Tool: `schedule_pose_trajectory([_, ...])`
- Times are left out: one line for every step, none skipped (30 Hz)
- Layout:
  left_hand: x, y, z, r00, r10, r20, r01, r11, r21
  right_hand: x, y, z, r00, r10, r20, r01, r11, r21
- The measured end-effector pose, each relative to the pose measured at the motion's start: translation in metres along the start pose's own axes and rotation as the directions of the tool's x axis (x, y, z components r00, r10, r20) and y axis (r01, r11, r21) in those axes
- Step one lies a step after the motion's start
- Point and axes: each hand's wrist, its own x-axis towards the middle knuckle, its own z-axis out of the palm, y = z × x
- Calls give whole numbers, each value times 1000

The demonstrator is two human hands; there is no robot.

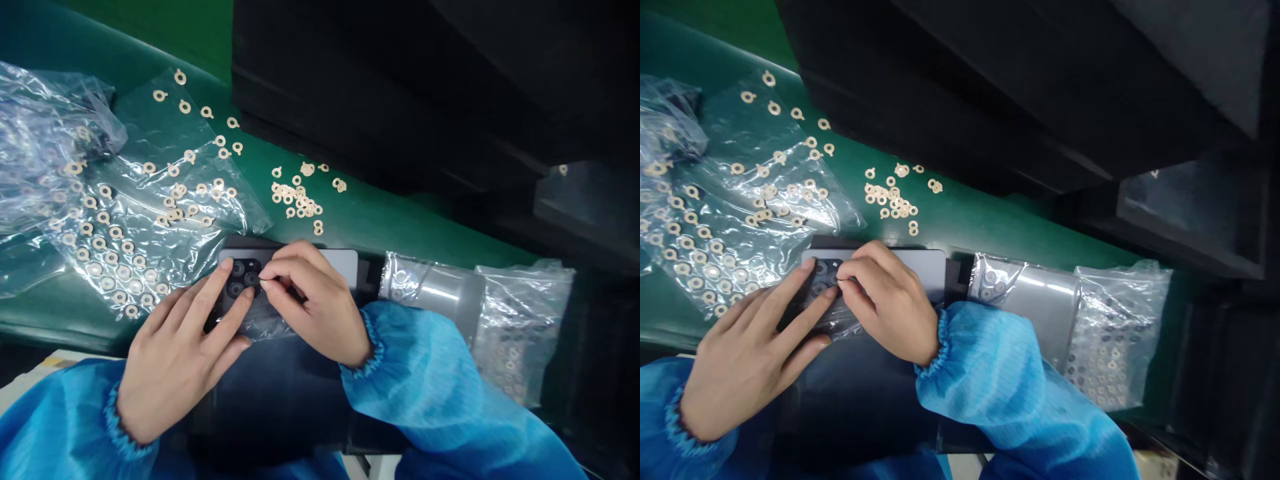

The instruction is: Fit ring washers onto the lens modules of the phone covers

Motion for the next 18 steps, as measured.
schedule_pose_trajectory([0, 0, 0, 1000, 2, 1, -2, 1000, 3, 0, 0, 0, 1000, -3, -1, 3, 1000, -2])
schedule_pose_trajectory([1, 0, -1, 1000, 1, 1, -1, 1000, 5, 0, 0, 0, 1000, -6, -4, 6, 1000, -5])
schedule_pose_trajectory([2, -1, -1, 1000, 1, 2, -1, 1000, 6, 0, 0, 0, 1000, -9, -6, 8, 1000, -10])
schedule_pose_trajectory([2, -1, -1, 1000, 1, 4, -1, 1000, 5, 0, 0, 0, 1000, -8, -7, 8, 1000, -18])
schedule_pose_trajectory([3, -1, -1, 1000, 1, 4, -1, 1000, 5, 1, 0, 0, 1000, -8, -6, 8, 1000, -27])
schedule_pose_trajectory([4, -1, -1, 1000, 0, 7, 0, 1000, 5, 1, -1, 0, 1000, -9, -4, 9, 999, -36])
schedule_pose_trajectory([4, -1, -1, 1000, 1, 10, -1, 1000, 5, 1, -2, 0, 1000, -11, -2, 11, 999, -44])
schedule_pose_trajectory([4, -1, -1, 1000, 3, 10, -3, 1000, 6, 1, -2, 0, 1000, -13, 0, 13, 999, -52])
schedule_pose_trajectory([4, -1, -1, 1000, 4, 11, -4, 1000, 8, 2, -3, 0, 1000, -13, 1, 13, 998, -58])
schedule_pose_trajectory([4, -1, -1, 1000, 3, 11, -3, 1000, 9, 2, -3, -1, 1000, -12, 4, 12, 998, -64])
schedule_pose_trajectory([4, -1, -1, 1000, 3, 12, -3, 1000, 11, 2, -3, -1, 1000, -10, 7, 10, 998, -69])
schedule_pose_trajectory([4, -1, -1, 1000, 0, 13, -1, 1000, 13, 2, -3, -1, 1000, -9, 10, 10, 997, -72])
schedule_pose_trajectory([5, -1, -1, 1000, -2, 14, 2, 1000, 14, 2, -3, -1, 1000, -12, 12, 12, 997, -73])
schedule_pose_trajectory([5, -1, -2, 1000, -3, 16, 3, 1000, 17, 2, -3, -1, 1000, -16, 12, 17, 997, -75])
schedule_pose_trajectory([5, -1, -2, 1000, -2, 19, 2, 1000, 21, 2, -3, -1, 1000, -21, 13, 22, 997, -76])
schedule_pose_trajectory([6, -1, -3, 1000, 1, 20, -1, 1000, 26, 2, -3, -1, 1000, -26, 12, 27, 997, -78])
schedule_pose_trajectory([6, -1, -3, 1000, 3, 20, -4, 1000, 29, 2, -2, -1, 1000, -29, 11, 29, 996, -80])
schedule_pose_trajectory([7, -1, -4, 1000, 5, 22, -6, 999, 32, 2, -2, -1, 1000, -27, 12, 28, 996, -82])
